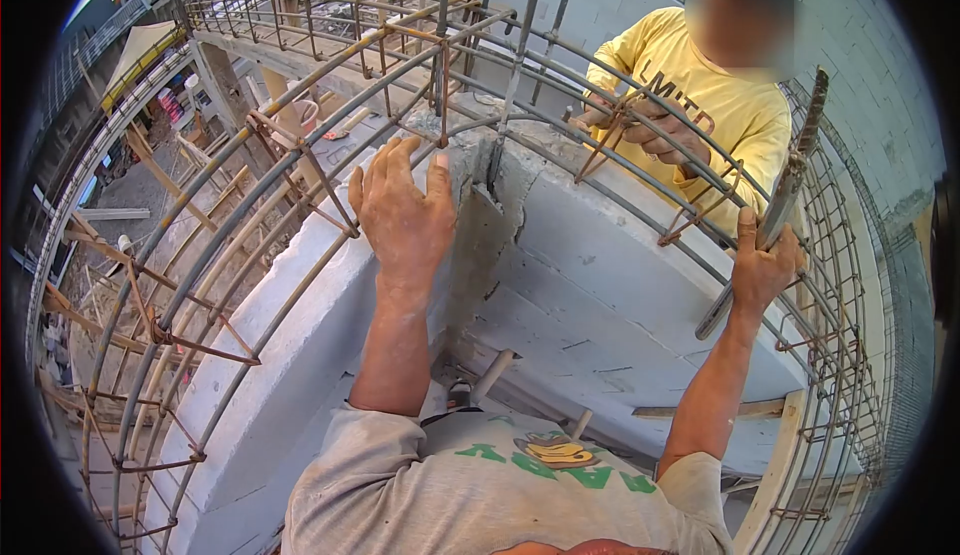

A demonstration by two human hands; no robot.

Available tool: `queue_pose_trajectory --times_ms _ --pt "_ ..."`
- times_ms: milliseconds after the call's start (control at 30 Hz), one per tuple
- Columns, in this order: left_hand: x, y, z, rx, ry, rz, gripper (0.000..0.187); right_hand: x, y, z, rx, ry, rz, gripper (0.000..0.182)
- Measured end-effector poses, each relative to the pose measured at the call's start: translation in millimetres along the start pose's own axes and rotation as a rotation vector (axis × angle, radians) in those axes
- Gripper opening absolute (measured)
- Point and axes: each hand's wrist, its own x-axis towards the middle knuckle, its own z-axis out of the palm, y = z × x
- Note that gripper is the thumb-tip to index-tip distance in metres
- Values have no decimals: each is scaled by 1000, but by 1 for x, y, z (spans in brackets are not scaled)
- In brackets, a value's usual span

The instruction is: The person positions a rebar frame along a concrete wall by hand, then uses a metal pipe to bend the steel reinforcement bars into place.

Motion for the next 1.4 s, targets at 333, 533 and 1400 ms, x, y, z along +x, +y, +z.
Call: queue_pose_trajectory --times_ms 333,533,1400 --pt "-2 3 16 394 -81 1 51 1 -3 -2 9 19 5 37" --pt "-10 19 7 418 -166 -21 55 0 2 2 -16 57 -72 39" --pt "-17 7 11 364 -40 92 46 1 1 -1 24 48 -86 35"
